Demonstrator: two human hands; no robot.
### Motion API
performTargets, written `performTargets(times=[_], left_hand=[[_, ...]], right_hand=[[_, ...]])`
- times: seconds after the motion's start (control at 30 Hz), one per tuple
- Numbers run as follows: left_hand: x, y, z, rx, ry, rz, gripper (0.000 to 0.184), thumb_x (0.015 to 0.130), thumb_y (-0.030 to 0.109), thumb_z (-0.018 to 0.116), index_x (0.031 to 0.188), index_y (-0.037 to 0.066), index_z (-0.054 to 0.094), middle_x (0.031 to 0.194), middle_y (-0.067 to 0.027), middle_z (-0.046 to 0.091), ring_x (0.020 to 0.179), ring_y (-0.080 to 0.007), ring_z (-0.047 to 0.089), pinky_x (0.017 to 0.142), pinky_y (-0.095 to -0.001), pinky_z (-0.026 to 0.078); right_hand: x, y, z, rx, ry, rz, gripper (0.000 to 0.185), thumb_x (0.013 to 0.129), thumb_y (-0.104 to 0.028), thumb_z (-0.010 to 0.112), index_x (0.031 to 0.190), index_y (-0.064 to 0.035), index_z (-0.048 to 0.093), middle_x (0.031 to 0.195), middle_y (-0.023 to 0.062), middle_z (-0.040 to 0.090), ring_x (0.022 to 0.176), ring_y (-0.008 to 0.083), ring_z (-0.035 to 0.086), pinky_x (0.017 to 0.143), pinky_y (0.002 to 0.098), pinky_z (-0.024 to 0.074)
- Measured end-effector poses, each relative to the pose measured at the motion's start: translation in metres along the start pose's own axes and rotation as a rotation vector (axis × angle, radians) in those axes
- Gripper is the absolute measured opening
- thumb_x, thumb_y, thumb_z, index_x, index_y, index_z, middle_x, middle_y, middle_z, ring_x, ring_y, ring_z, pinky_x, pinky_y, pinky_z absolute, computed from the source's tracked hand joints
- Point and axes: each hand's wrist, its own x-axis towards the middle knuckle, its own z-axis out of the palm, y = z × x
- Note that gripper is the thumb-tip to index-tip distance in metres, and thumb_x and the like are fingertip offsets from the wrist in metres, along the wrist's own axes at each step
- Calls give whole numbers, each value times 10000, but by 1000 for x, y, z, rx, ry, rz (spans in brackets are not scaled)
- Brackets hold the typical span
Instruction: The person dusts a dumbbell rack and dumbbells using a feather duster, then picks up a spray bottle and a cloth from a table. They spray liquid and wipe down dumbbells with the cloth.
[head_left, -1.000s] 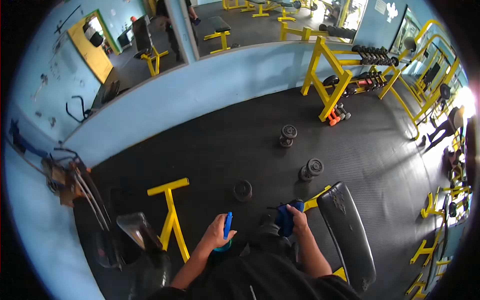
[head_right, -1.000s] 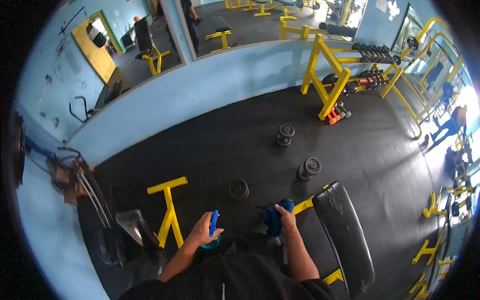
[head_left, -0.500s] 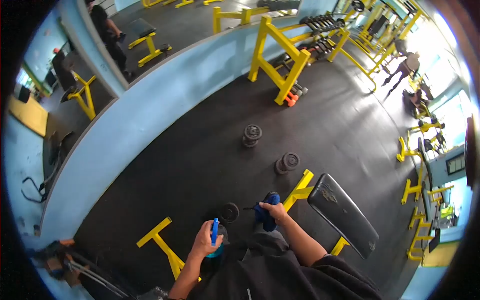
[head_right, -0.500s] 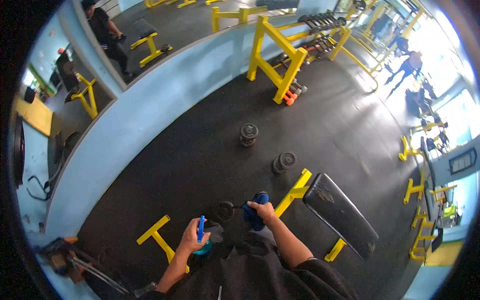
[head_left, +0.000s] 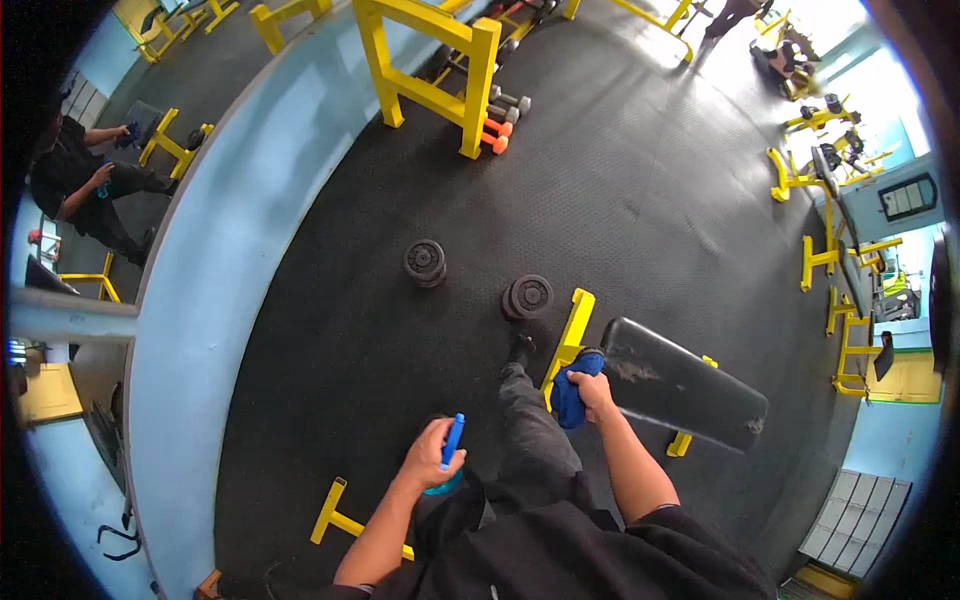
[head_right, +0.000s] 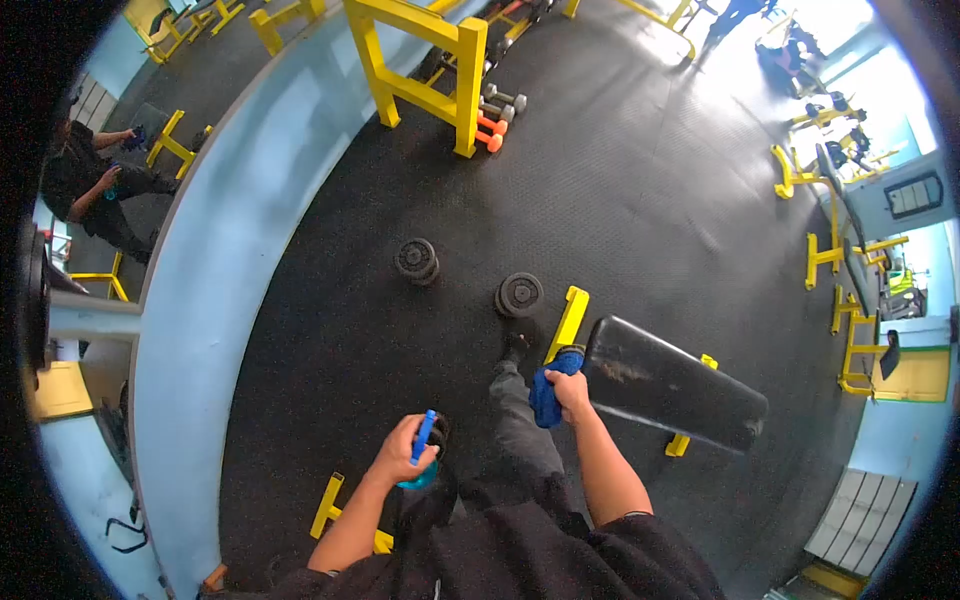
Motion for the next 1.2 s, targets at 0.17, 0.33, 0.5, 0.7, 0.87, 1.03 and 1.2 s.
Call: performTargets(times=[0.17,0.33,0.5,0.7,0.87,1.03,1.2], left_hand=[[134,12,46,-105,-14,-97,576,742,173,685,1251,-3,480,1139,-208,559,978,-336,604,853,-382,494],[241,14,64,-116,-124,-178,620,743,170,681,1298,1,464,1195,-218,551,891,-302,635,820,-373,507],[335,-64,89,-172,-160,-128,589,687,239,726,1229,65,577,1384,-313,365,1176,-408,508,989,-426,419],[470,-142,125,-25,-707,-289,581,677,298,739,1235,221,602,1476,-371,-18,1415,-418,88,1129,-430,205],[531,-186,165,9,-885,-271,549,689,304,726,1217,212,607,1474,-365,-72,1408,-438,19,1126,-443,210],[550,-212,175,-231,-888,-209,517,637,279,713,1143,191,648,1366,-280,424,1385,-456,142,1109,-479,252],[550,-211,170,-222,-908,-245,481,607,259,691,1080,177,673,1106,-133,646,1320,-399,287,1131,-477,196]], right_hand=[[165,-20,-9,-200,42,-33,270,785,-55,631,1040,14,576,892,137,648,714,257,644,673,401,535],[247,-47,-5,-274,99,120,225,785,-105,646,978,8,614,838,124,657,703,237,646,648,395,515],[306,-70,8,2,-95,329,252,786,-88,640,1002,36,601,868,144,663,697,266,654,650,408,533],[397,-41,35,-88,-202,256,377,702,-96,732,1047,-8,606,931,93,654,791,221,631,740,355,512],[447,-9,53,-75,-271,202,468,666,-89,764,1101,-38,599,953,54,642,837,200,612,798,340,487],[460,-12,53,103,-480,420,509,632,-51,759,1117,-34,606,1044,74,652,929,221,614,882,375,474],[460,1,67,60,-382,300,539,579,0,727,1105,-35,619,1020,51,652,922,213,608,893,349,464]])
